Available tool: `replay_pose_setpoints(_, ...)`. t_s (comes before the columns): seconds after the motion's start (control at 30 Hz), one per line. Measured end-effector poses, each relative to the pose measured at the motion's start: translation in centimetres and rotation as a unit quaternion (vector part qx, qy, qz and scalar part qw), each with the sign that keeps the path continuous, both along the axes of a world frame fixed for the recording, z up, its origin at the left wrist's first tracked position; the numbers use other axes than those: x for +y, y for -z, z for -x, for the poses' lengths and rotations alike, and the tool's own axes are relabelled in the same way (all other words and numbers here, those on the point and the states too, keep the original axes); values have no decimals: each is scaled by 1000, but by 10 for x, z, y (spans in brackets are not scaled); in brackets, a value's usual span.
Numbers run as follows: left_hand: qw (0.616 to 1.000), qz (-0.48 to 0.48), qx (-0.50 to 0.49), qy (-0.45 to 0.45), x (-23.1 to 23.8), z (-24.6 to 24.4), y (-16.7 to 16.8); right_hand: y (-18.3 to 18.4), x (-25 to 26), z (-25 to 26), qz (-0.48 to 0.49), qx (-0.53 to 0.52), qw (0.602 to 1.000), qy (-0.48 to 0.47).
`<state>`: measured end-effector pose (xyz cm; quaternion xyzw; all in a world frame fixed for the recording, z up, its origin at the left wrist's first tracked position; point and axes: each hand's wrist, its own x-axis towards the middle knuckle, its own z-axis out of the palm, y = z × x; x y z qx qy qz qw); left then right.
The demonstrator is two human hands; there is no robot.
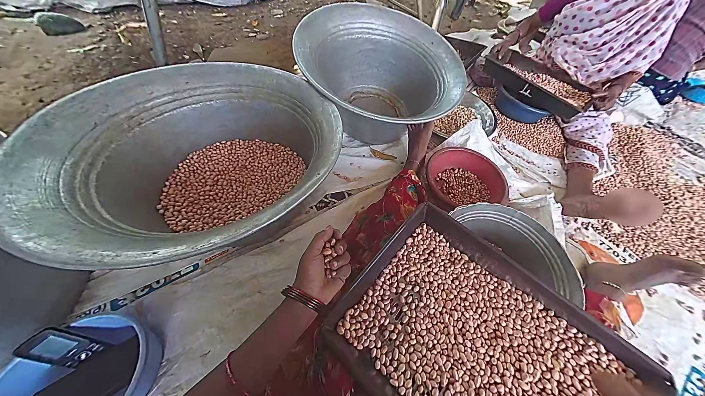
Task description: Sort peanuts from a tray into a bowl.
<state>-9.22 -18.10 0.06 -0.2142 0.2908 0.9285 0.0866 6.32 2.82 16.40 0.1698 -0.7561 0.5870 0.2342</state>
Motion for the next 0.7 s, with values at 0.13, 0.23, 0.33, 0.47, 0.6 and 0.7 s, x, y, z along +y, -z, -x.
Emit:
replay_pose_setpoints(0.13,999,19,-24,23,8,-6,3,78,12,71,-208,-5,973,96)
replay_pose_setpoints(0.23,999,27,-38,25,10,-6,-1,133,9,110,-317,-28,940,120)
replay_pose_setpoints(0.33,997,49,-36,38,15,-10,-9,160,13,132,-352,-78,927,106)
replay_pose_setpoints(0.47,998,38,-29,44,17,-15,-5,153,8,135,-365,-239,900,-5)
replay_pose_setpoints(0.6,998,33,-28,38,20,-20,-6,168,-18,125,-426,-239,871,-51)
replay_pose_setpoints(0.7,998,44,-23,42,23,-25,-8,187,-29,116,-456,-158,876,-5)
